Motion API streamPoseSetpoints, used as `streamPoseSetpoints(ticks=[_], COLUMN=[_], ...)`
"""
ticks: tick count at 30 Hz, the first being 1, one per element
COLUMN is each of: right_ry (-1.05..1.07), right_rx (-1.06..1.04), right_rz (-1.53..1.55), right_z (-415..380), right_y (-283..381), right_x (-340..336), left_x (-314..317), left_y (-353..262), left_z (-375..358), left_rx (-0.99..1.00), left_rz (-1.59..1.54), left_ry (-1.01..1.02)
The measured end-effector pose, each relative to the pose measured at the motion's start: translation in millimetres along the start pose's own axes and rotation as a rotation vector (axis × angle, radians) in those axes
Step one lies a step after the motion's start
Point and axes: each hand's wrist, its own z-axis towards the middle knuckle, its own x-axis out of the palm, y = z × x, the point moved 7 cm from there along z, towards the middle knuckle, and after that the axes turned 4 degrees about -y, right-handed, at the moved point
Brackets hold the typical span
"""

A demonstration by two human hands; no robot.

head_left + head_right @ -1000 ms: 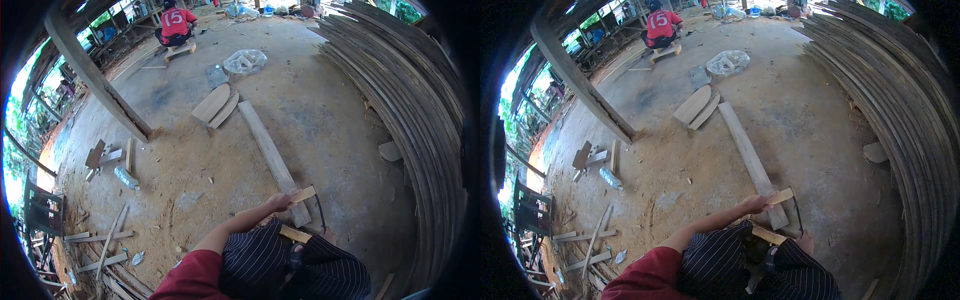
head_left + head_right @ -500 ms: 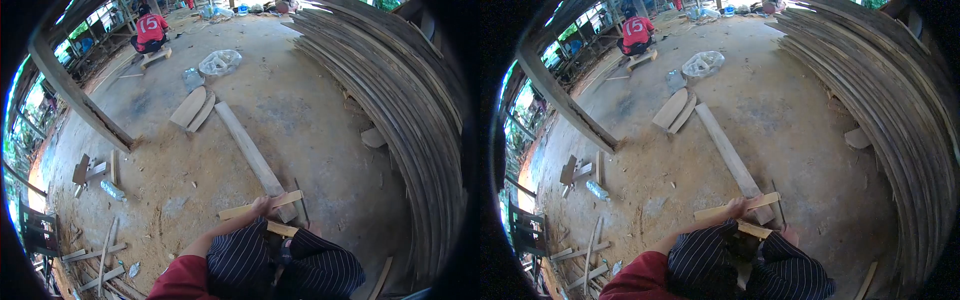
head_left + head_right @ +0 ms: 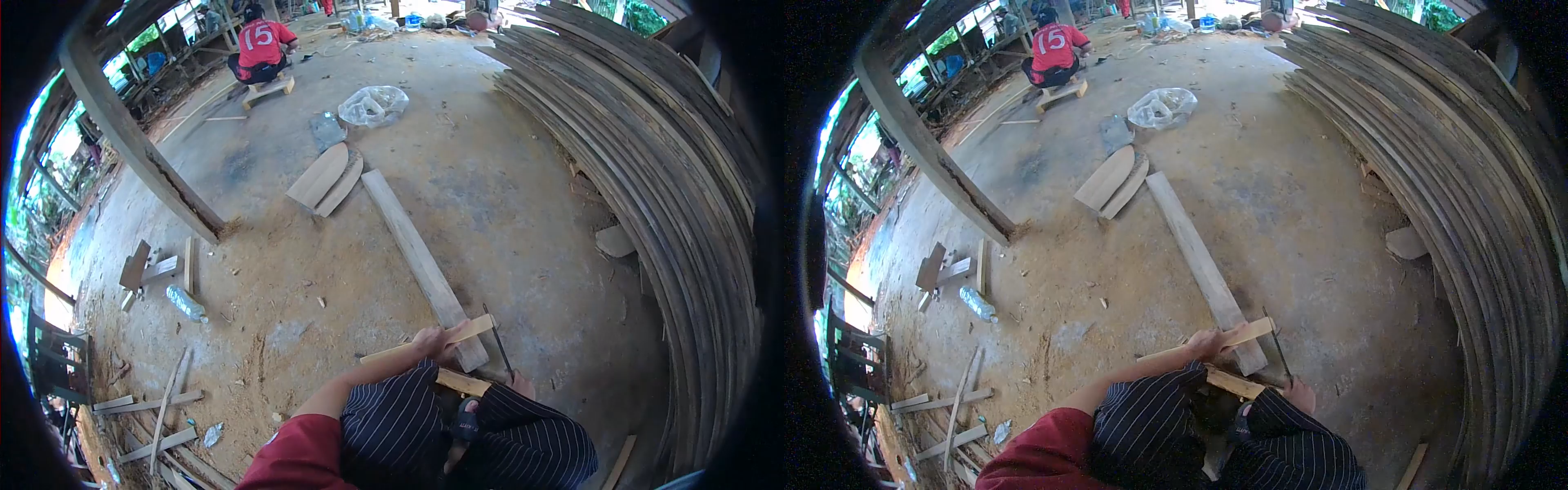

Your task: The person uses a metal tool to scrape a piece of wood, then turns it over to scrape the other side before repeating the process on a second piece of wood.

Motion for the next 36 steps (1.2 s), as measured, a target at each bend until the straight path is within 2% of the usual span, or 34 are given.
streamPoseSetpoints(ticks=[5,7,11,12,14,16,19,23,25,28,31,36], right_ry=[-0.081,-0.072,-0.050,-0.067,-0.040,-0.001,0.016,0.044,0.029,-0.016,0.007,0.037], right_rx=[0.033,0.030,0.066,-0.034,-0.066,-0.039,-0.053,-0.187,-0.115,-0.024,0.027,0.098], right_rz=[0.018,0.042,0.149,0.086,0.063,0.073,0.060,-0.008,0.065,0.107,0.120,0.176], right_z=[22.6,21.5,-1.0,-0.4,-10.1,-16.5,-15.9,5.6,7.0,24.9,31.0,-0.6], right_y=[25.0,21.0,-6.2,-34.1,-55.9,-54.7,-46.4,-48.7,-17.3,22.7,31.4,1.4], right_x=[-4.1,0.9,32.8,58.5,69.1,59.3,44.6,46.5,14.6,3.0,-5.8,30.2], left_x=[9.5,3.1,-1.3,-2.1,-2.8,2.1,-7.2,2.5,4.7,22.2,5.3,-5.7], left_y=[-16.7,-17.8,-15.3,-15.9,-13.6,-11.7,-13.5,2.5,1.4,-9.1,-14.9,-13.7], left_z=[-7.9,-12.3,-11.5,-11.3,-7.5,-7.1,-9.0,2.3,1.6,-1.7,-6.8,-7.0], left_rx=[0.013,0.036,0.035,0.035,0.028,0.016,-0.060,-0.055,0.024,0.202,0.078,0.009], left_rz=[-0.061,-0.117,0.011,0.021,0.003,-0.057,-0.100,-0.018,-0.010,-0.035,-0.079,0.057], left_ry=[-0.042,-0.129,-0.086,-0.105,-0.097,-0.021,-0.108,0.015,0.050,-0.062,-0.107,0.007])
